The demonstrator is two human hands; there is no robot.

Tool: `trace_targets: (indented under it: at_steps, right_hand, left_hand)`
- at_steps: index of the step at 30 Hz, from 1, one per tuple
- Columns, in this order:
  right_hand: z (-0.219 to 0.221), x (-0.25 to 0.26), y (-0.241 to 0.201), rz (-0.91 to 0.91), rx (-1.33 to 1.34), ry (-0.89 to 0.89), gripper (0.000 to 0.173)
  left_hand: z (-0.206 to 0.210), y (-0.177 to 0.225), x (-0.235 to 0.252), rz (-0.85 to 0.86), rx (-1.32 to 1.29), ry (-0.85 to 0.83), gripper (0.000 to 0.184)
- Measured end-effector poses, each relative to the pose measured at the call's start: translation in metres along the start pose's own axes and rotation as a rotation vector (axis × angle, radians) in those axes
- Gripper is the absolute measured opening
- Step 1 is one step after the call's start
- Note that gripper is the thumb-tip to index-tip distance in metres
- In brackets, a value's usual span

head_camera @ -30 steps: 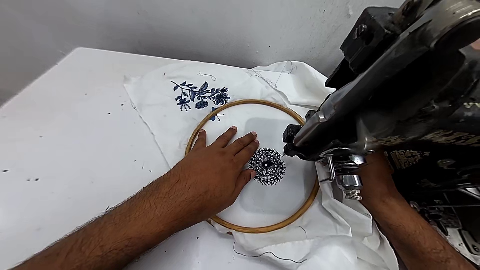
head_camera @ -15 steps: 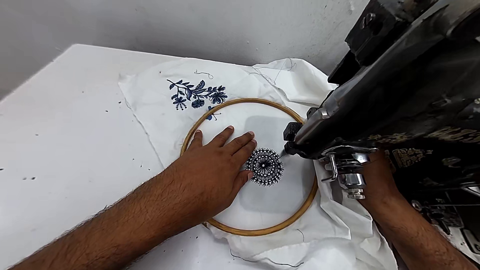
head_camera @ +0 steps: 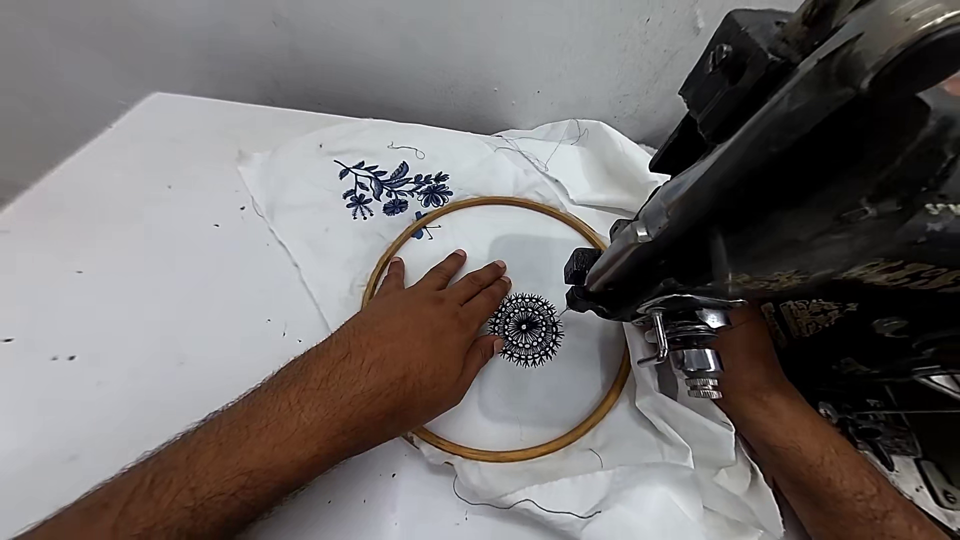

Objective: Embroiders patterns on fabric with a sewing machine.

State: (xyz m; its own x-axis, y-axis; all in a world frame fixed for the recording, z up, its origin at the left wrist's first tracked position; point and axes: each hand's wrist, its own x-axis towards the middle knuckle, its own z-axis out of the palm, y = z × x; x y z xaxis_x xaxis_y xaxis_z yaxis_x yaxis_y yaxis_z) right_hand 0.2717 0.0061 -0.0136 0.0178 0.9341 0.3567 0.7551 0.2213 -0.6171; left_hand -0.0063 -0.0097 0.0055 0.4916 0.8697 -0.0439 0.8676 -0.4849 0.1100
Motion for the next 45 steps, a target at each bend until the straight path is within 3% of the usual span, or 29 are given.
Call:
trace_targets:
  at_steps: [10,18,45]
  right_hand:
    - [0.002,0.0,0.002,-0.061,0.08,0.024,0.027]
    - [0.001,0.0,-0.003,-0.002,0.041,0.021,0.028]
    - [-0.003,0.002,0.004,-0.071,-0.076,0.005,0.028]
  left_hand:
    - [-0.001,0.0,-0.001,-0.001,-0.005,-0.016,0.06]
    - [-0.001,0.001,0.0,0.0,-0.013,-0.013,0.06]
    - [0.004,0.003,0.0,0.013,-0.003,0.031,0.059]
